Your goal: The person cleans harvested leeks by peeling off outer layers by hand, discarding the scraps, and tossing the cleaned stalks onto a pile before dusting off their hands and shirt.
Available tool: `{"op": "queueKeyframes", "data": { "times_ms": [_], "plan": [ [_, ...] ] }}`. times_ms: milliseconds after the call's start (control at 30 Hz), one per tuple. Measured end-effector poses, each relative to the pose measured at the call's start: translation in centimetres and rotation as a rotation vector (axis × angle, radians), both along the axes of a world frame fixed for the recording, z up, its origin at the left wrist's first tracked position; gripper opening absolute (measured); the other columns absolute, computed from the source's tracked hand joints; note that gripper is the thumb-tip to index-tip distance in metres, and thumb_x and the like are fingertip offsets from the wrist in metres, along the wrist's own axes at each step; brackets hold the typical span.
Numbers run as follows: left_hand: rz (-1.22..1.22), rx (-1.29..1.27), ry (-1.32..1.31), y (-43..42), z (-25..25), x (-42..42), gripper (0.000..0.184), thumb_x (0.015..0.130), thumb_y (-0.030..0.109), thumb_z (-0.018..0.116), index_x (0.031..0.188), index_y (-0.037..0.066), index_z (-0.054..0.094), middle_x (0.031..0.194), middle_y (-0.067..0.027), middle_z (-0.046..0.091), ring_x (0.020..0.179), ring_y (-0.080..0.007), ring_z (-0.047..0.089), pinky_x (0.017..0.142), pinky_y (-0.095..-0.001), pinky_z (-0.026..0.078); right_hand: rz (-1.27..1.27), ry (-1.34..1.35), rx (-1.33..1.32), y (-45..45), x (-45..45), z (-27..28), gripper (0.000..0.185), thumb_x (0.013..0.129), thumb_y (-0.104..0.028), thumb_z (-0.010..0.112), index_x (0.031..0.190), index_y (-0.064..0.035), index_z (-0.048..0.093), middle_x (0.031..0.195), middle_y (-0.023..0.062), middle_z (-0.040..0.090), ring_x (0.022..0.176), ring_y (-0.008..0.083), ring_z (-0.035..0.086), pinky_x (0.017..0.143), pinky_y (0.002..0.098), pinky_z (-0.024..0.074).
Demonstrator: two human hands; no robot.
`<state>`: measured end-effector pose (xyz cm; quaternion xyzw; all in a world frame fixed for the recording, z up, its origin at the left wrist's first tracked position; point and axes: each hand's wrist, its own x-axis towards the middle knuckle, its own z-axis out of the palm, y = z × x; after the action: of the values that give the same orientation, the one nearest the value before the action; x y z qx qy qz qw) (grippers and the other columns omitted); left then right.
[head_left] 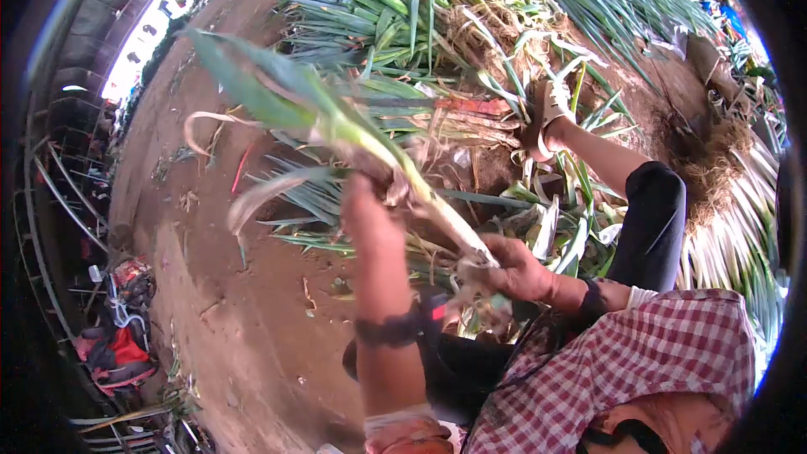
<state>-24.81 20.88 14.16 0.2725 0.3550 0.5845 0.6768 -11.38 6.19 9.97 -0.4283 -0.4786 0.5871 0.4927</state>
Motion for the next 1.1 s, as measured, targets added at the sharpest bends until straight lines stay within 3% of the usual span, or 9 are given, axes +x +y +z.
{"op": "queueKeyframes", "data": {
  "times_ms": [200,333,433,500,567,633,767,967,1100],
  "plan": [
    [-0.58,-0.427,0.307,-3.4,0.4,-0.5,0.028,0.081,0.026,0.041,0.086,0.004,0.059,0.066,-0.0021,0.057,0.048,-0.005,0.044,0.038,-0.0185,0.031,0.012,0.07,-0.17,3.8,3.6,3.4,0.04,0.081,-0.027,0.056,0.108,0.001,0.05,0.093,0.0024,0.056,0.084,0.0087,0.05,0.074,0.0236,0.0415],
    [-1.178,-0.193,0.764,-4.2,-5.5,-1.5,0.021,0.076,0.024,0.054,0.086,0.007,0.057,0.071,-0.0026,0.056,0.06,-0.0124,0.05,0.053,-0.025,0.04,0.06,-0.073,-0.179,3.3,4.5,3.7,0.048,0.082,-0.038,0.053,0.108,0.0028,0.052,0.093,0.0027,0.056,0.086,0.0102,0.048,0.077,0.0253,0.0398],
    [-0.941,0.306,0.457,-11.8,-9.3,-1.8,0.022,0.071,0.011,0.059,0.091,0.003,0.057,0.078,-0.0047,0.058,0.072,-0.0157,0.053,0.064,-0.026,0.042,-0.031,-0.036,-0.141,4.7,4.5,4.3,0.048,0.085,-0.04,0.046,0.106,0.0022,0.053,0.088,0.0038,0.057,0.082,0.0109,0.048,0.073,0.0256,0.0406],
    [-1.224,0.156,0.805,-10.2,-9.0,-2.2,0.03,0.067,0.001,0.06,0.097,0.003,0.055,0.083,-0.0064,0.059,0.081,-0.0177,0.054,0.073,-0.029,0.042,-0.025,0.001,-0.229,6.4,5.7,4.3,0.045,0.086,-0.037,0.044,0.106,0.0013,0.052,0.09,0.0049,0.057,0.083,0.0105,0.048,0.075,0.0263,0.0401],
    [-0.594,0.746,1.068,-6.5,-9.5,-4.3,0.019,0.072,0.001,0.053,0.089,0.004,0.061,0.086,-0.0113,0.059,0.078,-0.0268,0.055,0.071,-0.0356,0.043,-0.082,0.007,-0.173,7.0,6.5,5.1,0.043,0.086,-0.036,0.045,0.106,0.0009,0.052,0.093,0.0056,0.056,0.084,0.0111,0.048,0.077,0.027,0.0391],
    [-0.575,0.427,1.824,-2.0,-3.2,-3.1,0.019,0.079,0.02,0.053,0.086,0.005,0.062,0.084,-0.0084,0.061,0.08,-0.0243,0.057,0.07,-0.0363,0.043,-0.028,-0.078,-0.208,5.9,7.6,5.3,0.045,0.085,-0.038,0.044,0.106,0.001,0.052,0.091,0.0052,0.056,0.085,0.0118,0.048,0.078,0.0267,0.0382],
    [-0.067,-0.075,0.565,0.0,2.5,-3.5,0.052,0.081,0.035,0.054,0.112,-0.006,0.044,0.105,-0.0175,0.053,0.097,-0.0252,0.052,0.085,-0.0338,0.04,0.097,-0.046,-0.273,2.2,6.6,0.6,0.044,0.082,-0.041,0.049,0.096,0.0011,0.055,0.084,0.0031,0.055,0.08,0.0105,0.047,0.074,0.0247,0.0386],
    [-0.045,0.073,-0.071,1.5,2.3,-5.8,0.054,0.082,0.035,0.054,0.119,-0.001,0.037,0.115,-0.014,0.045,0.103,-0.0231,0.046,0.088,-0.035,0.037,0.269,0.071,-0.322,0.1,5.0,-0.2,0.046,0.08,-0.038,0.055,0.101,0.0018,0.054,0.087,0.0027,0.057,0.079,0.0087,0.05,0.071,0.0235,0.0403],
    [0.146,0.11,0.324,1.0,3.5,-5.6,0.051,0.081,0.035,0.053,0.114,-0.003,0.042,0.109,-0.0152,0.05,0.096,-0.0262,0.051,0.076,-0.035,0.044,0.306,0.069,-0.358,-0.6,4.4,0.0,0.042,0.081,-0.028,0.056,0.109,0.0034,0.05,0.091,0.0033,0.058,0.081,0.0086,0.051,0.072,0.0239,0.0423]
  ]
}}
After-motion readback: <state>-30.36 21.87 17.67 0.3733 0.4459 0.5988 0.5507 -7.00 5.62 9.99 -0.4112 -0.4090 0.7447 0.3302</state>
